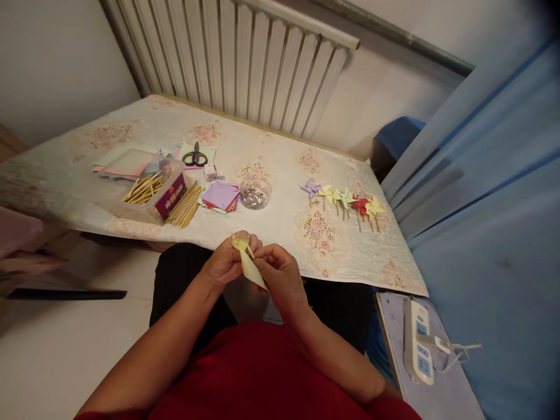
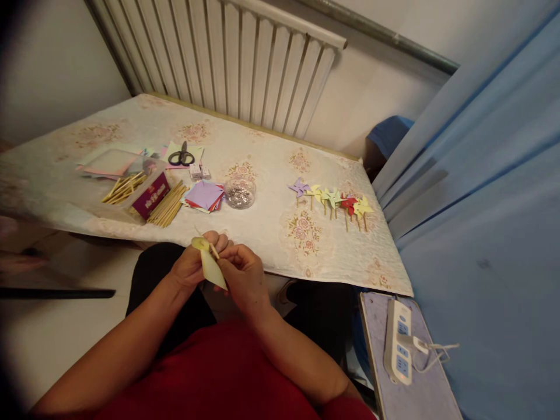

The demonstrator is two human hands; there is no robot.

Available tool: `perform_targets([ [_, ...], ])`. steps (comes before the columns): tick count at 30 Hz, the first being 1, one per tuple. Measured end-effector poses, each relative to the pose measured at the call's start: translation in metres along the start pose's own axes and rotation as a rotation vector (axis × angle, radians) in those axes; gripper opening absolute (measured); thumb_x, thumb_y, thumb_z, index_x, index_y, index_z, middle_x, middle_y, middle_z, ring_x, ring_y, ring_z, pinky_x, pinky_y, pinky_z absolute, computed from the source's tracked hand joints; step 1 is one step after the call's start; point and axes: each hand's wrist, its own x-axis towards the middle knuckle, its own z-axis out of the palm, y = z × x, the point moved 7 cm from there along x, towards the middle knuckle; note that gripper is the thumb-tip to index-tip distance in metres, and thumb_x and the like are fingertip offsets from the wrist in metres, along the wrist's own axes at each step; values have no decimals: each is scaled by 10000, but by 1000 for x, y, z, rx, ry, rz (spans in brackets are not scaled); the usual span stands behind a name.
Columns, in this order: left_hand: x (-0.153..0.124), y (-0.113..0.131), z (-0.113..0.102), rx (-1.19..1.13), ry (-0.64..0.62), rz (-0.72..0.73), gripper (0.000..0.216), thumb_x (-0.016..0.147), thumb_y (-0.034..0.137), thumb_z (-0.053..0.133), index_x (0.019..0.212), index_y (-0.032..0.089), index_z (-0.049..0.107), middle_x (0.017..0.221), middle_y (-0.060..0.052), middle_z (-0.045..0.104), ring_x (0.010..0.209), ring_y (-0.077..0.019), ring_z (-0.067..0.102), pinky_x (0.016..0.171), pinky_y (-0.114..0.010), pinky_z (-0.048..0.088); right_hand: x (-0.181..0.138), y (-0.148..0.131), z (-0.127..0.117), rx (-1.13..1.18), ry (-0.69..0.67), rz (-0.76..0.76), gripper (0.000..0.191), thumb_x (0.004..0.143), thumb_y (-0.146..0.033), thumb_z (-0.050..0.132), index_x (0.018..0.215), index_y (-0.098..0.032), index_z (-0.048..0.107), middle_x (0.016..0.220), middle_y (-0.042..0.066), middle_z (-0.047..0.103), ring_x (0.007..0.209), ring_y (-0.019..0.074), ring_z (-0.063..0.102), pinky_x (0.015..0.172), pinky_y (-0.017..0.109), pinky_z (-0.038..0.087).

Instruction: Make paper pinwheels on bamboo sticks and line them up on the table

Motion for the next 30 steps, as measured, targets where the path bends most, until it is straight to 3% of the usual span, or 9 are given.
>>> perform_targets([
  [18, -2, 2, -3, 34, 44, -22, 331, 595, 155, 842, 585, 140, 511, 626, 26, 535, 559, -94, 523, 501, -198, 437, 4, 6, -3, 4, -13, -14, 195, 747, -378, 684, 831, -226, 595, 544, -88, 563, 362, 67, 444, 353, 183, 274],
  [30, -3, -1, -9, 16, 50, -40, 330, 606, 166, 839, 616, 141, 510, 636, 36, 528, 525, -85, 530, 463, -185, 438, 0, -1, 1, -17, -19, -13, 223, 746, -355, 668, 937, -240, 656, 543, -95, 537, 396, 63, 434, 389, 184, 354],
])
